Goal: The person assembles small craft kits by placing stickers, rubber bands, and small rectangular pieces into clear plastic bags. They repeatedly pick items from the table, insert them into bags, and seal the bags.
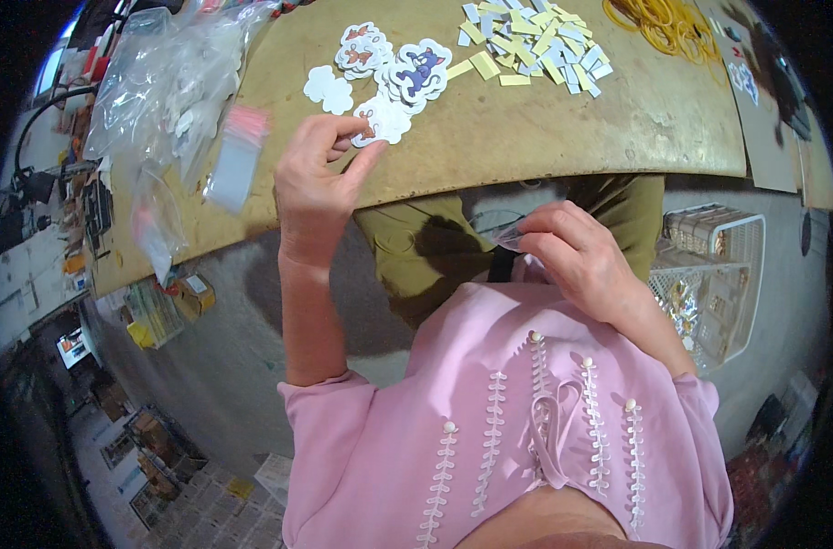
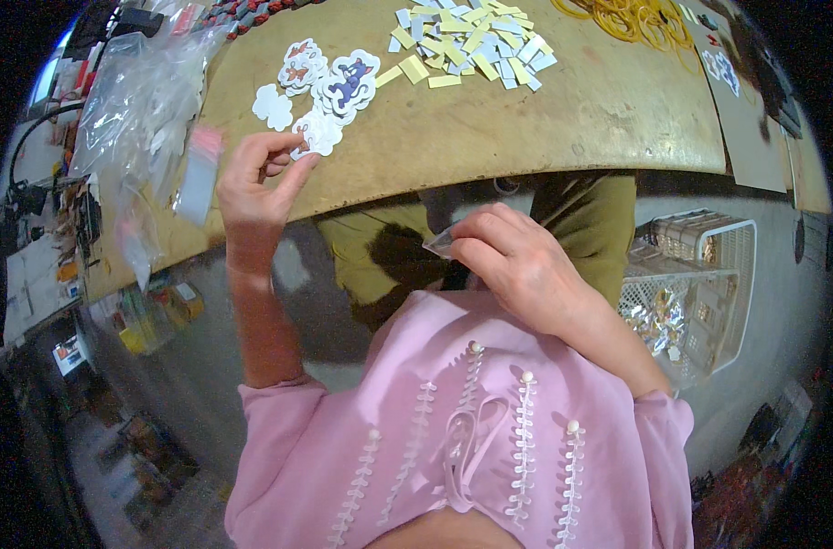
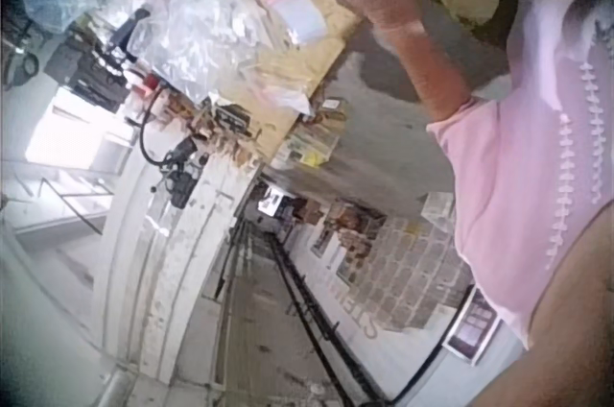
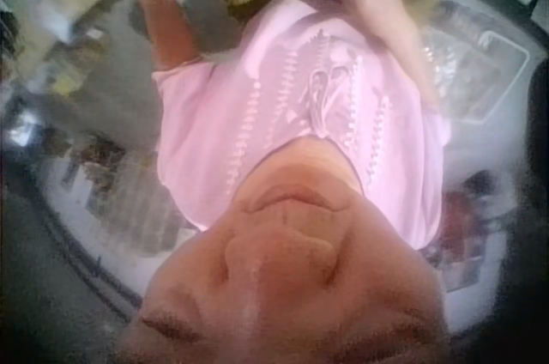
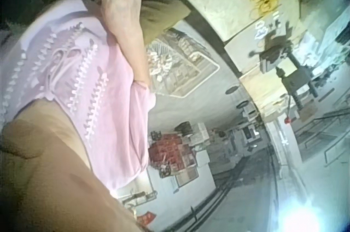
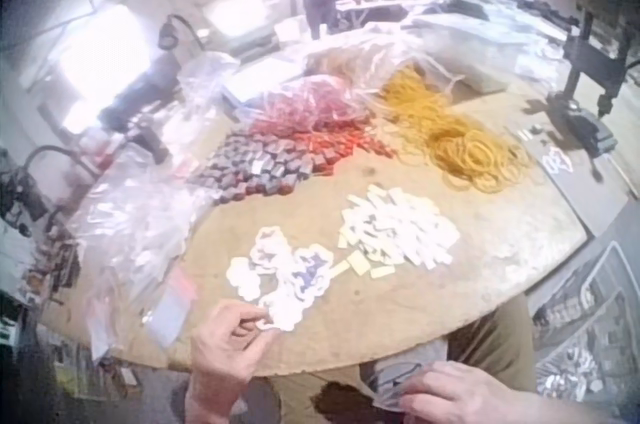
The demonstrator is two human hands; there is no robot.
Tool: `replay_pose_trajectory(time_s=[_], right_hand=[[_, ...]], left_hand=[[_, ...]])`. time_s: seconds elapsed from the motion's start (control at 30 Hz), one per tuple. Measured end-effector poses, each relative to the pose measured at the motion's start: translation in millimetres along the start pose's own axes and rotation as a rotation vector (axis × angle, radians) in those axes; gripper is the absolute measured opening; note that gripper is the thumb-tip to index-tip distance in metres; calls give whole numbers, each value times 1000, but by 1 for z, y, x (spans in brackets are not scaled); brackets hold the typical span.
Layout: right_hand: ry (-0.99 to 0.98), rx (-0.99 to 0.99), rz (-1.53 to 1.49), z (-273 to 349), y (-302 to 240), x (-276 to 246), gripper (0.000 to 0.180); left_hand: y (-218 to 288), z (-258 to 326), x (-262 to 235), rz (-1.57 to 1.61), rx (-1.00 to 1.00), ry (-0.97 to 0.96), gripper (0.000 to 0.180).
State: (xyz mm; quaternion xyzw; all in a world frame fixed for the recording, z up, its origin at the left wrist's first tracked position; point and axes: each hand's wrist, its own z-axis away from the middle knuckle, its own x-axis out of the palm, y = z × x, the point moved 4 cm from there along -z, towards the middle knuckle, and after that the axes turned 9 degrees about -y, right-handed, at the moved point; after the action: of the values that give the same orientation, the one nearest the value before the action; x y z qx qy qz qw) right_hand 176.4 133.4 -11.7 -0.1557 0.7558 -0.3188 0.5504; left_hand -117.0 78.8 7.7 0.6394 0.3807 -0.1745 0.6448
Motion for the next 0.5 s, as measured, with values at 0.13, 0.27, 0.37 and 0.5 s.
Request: replay_pose_trajectory(time_s=[0.13,0.27,0.37,0.5], right_hand=[[-12,-2,-12,-3,-3,-1,22],[-15,-12,-43,-1,-2,-2,29],[-21,-6,-57,2,0,2,29],[-30,0,-59,3,0,2,29]], left_hand=[[-1,-4,2,34,-40,-23,20],[-7,-5,-5,143,-79,-50,18],[-13,-6,-8,103,-38,-52,18],[-5,-6,-3,17,-2,-50,16]])
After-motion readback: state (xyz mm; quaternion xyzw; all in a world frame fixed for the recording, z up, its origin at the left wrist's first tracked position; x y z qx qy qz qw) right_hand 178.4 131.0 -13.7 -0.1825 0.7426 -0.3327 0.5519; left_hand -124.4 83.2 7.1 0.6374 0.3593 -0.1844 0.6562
